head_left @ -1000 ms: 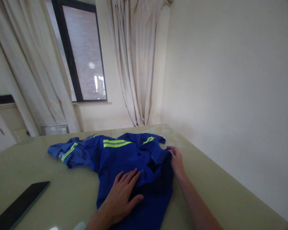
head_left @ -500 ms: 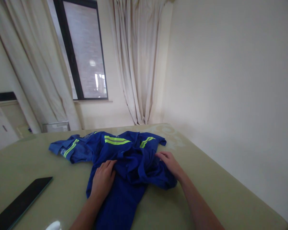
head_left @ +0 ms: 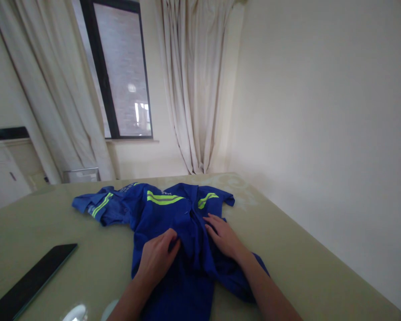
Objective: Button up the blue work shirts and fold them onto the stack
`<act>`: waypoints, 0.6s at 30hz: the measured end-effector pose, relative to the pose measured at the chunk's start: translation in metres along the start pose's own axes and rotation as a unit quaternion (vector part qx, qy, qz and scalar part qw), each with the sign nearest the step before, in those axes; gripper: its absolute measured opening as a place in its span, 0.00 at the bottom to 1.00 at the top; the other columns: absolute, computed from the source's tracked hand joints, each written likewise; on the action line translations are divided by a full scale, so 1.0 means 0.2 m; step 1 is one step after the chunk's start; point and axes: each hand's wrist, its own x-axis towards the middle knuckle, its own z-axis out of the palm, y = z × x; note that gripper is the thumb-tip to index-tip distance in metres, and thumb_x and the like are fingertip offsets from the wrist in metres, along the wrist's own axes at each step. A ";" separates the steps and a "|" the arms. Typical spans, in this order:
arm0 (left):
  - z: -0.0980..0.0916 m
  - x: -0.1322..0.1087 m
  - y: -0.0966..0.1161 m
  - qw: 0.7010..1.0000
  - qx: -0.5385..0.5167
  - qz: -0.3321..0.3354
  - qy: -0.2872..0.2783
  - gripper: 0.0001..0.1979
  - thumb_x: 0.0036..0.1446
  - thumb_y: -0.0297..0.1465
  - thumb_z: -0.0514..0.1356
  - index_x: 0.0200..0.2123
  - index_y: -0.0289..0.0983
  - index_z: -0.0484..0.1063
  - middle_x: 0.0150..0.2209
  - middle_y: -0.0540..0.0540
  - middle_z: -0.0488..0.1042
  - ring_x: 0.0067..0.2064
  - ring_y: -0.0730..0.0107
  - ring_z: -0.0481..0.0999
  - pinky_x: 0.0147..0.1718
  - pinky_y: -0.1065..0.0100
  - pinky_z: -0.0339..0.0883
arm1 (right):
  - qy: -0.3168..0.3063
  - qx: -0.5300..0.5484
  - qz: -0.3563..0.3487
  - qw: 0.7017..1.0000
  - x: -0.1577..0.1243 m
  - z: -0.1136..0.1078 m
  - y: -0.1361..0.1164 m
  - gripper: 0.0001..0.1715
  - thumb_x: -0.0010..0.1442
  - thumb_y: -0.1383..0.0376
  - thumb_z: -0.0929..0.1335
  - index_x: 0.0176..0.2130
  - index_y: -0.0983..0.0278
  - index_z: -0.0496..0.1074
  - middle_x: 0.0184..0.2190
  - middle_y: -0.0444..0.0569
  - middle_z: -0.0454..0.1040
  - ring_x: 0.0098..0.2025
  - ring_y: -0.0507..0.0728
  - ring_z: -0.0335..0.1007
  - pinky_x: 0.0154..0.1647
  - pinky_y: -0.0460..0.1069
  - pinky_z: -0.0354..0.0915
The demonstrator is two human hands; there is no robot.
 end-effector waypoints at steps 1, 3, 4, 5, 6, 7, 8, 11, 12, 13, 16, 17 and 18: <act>0.00 0.01 0.01 1.000 0.023 -0.008 0.006 0.09 0.66 0.28 0.53 0.32 0.41 0.67 0.27 0.53 0.73 0.28 0.70 0.75 0.29 0.69 0.64 | -0.029 -0.018 0.011 0.999 0.00 0.02 0.00 0.30 0.73 0.53 0.56 0.63 0.64 0.70 0.67 0.57 0.65 0.70 0.62 0.58 0.71 0.59 0.52; -0.01 0.02 0.04 0.998 0.057 -0.005 0.001 0.11 0.66 0.25 0.52 0.30 0.41 0.67 0.29 0.50 0.74 0.31 0.67 0.75 0.32 0.68 0.65 | -0.063 -0.050 0.035 0.996 0.01 0.05 0.00 0.30 0.74 0.55 0.55 0.65 0.64 0.68 0.69 0.56 0.62 0.71 0.62 0.55 0.72 0.60 0.49; -0.01 0.03 0.06 0.998 0.062 0.003 -0.018 0.12 0.65 0.24 0.51 0.30 0.41 0.68 0.30 0.49 0.75 0.33 0.65 0.76 0.34 0.67 0.65 | -0.067 -0.065 0.048 0.994 0.01 0.06 0.01 0.30 0.74 0.56 0.54 0.66 0.63 0.66 0.69 0.55 0.60 0.72 0.62 0.53 0.72 0.61 0.48; -0.01 0.03 0.10 0.997 0.055 0.008 -0.049 0.12 0.65 0.24 0.51 0.30 0.41 0.69 0.31 0.49 0.75 0.34 0.65 0.76 0.36 0.66 0.66 | -0.064 -0.080 0.061 0.993 0.02 0.07 0.02 0.30 0.74 0.57 0.55 0.67 0.62 0.65 0.70 0.54 0.59 0.72 0.62 0.52 0.73 0.62 0.46; -0.01 0.02 0.13 0.995 0.036 0.010 -0.090 0.12 0.65 0.24 0.52 0.31 0.42 0.70 0.32 0.49 0.76 0.35 0.65 0.76 0.37 0.65 0.66 | -0.056 -0.096 0.072 0.991 0.03 0.07 0.03 0.30 0.73 0.58 0.55 0.68 0.62 0.63 0.70 0.54 0.58 0.73 0.62 0.50 0.73 0.62 0.45; -0.01 0.01 0.17 0.991 0.010 0.007 -0.132 0.10 0.66 0.27 0.53 0.34 0.42 0.72 0.34 0.49 0.77 0.37 0.64 0.76 0.39 0.64 0.67 | -0.046 -0.113 0.082 0.989 0.04 0.07 0.04 0.30 0.73 0.59 0.56 0.69 0.62 0.62 0.71 0.54 0.58 0.73 0.62 0.50 0.73 0.61 0.45; -0.01 0.00 0.21 0.985 -0.019 0.001 -0.169 0.07 0.66 0.31 0.56 0.39 0.43 0.74 0.38 0.48 0.79 0.40 0.62 0.77 0.42 0.62 0.67 | -0.036 -0.132 0.092 0.986 0.05 0.07 0.05 0.30 0.72 0.60 0.57 0.69 0.63 0.61 0.71 0.54 0.57 0.73 0.62 0.49 0.73 0.61 0.45; -0.01 -0.04 0.28 0.968 -0.080 -0.023 -0.238 0.32 0.56 0.52 0.66 0.60 0.45 0.70 0.57 0.43 0.75 0.58 0.49 0.72 0.58 0.52 0.63 | -0.009 -0.190 0.128 0.973 0.07 0.06 0.10 0.32 0.70 0.62 0.58 0.70 0.65 0.59 0.71 0.56 0.56 0.73 0.63 0.48 0.73 0.60 0.44; -0.01 -0.05 0.29 0.963 -0.089 -0.032 -0.252 0.40 0.51 0.55 0.67 0.64 0.45 0.67 0.62 0.42 0.72 0.62 0.45 0.69 0.62 0.49 0.59 | -0.004 -0.207 0.143 0.968 0.09 0.06 0.12 0.33 0.70 0.63 0.58 0.70 0.66 0.58 0.72 0.56 0.55 0.74 0.63 0.47 0.73 0.60 0.43; 0.00 -0.06 0.30 0.959 -0.093 -0.041 -0.264 0.43 0.50 0.55 0.68 0.65 0.44 0.65 0.64 0.41 0.70 0.64 0.45 0.67 0.65 0.48 0.55 | -0.003 -0.224 0.158 0.962 0.10 0.06 0.14 0.33 0.70 0.63 0.57 0.71 0.67 0.57 0.72 0.56 0.54 0.74 0.63 0.46 0.73 0.60 0.43; 0.04 -0.04 0.27 0.954 -0.092 -0.061 -0.279 0.26 0.61 0.43 0.63 0.61 0.46 0.71 0.61 0.45 0.73 0.62 0.52 0.70 0.66 0.50 0.55 | -0.021 -0.265 0.200 0.943 0.14 0.05 0.22 0.36 0.69 0.64 0.57 0.73 0.66 0.52 0.74 0.55 0.49 0.75 0.62 0.42 0.73 0.60 0.42; 0.05 -0.03 0.26 0.955 -0.090 -0.061 -0.277 0.19 0.64 0.37 0.60 0.58 0.46 0.73 0.59 0.47 0.75 0.60 0.55 0.72 0.65 0.51 0.56 | -0.029 -0.274 0.211 0.938 0.16 0.04 0.25 0.37 0.69 0.65 0.58 0.73 0.66 0.50 0.74 0.54 0.46 0.75 0.62 0.40 0.73 0.60 0.41; 0.07 -0.01 0.24 0.956 -0.089 -0.057 -0.275 0.17 0.66 0.32 0.58 0.56 0.46 0.75 0.57 0.48 0.77 0.58 0.57 0.73 0.64 0.52 0.57 | -0.036 -0.280 0.222 0.933 0.18 0.04 0.28 0.38 0.68 0.65 0.58 0.74 0.67 0.49 0.75 0.54 0.44 0.76 0.63 0.38 0.73 0.60 0.41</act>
